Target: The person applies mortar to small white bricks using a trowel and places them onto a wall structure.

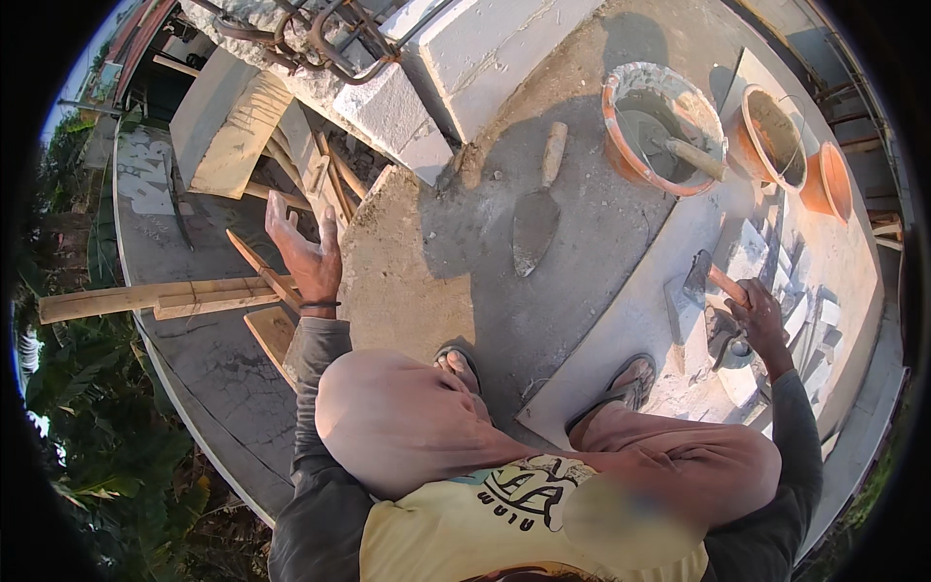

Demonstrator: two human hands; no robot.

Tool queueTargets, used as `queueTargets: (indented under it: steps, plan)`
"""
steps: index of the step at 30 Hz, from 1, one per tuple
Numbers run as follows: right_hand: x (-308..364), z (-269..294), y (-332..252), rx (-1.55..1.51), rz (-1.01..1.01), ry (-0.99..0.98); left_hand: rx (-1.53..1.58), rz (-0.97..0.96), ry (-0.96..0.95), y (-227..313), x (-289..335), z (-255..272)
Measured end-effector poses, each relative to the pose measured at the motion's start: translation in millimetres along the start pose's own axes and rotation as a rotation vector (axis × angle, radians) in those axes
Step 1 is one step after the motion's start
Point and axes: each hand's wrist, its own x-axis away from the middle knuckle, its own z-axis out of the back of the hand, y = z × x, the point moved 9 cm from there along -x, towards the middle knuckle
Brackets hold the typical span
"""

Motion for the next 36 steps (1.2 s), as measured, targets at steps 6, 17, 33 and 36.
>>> queueTargets:
  steps: [6,17,33,36]
  plan:
    - [98.9,-9.8,135.5,-0.099,-0.495,0.43,0.099,0.14,-0.308,57.3,0.2,40.3]
    - [122.7,-25.2,202.8,-0.108,-0.677,0.424,0.021,-0.689,-1.224,394.5,28.6,-10.7]
    - [-55.9,75.2,104.6,-0.071,-0.118,0.323,-0.086,-0.993,-1.414,426.1,105.5,-42.9]
    - [-110.3,101.6,-22.4,-0.068,0.428,0.479,-0.049,-0.966,-1.091,416.3,103.7,-35.1]
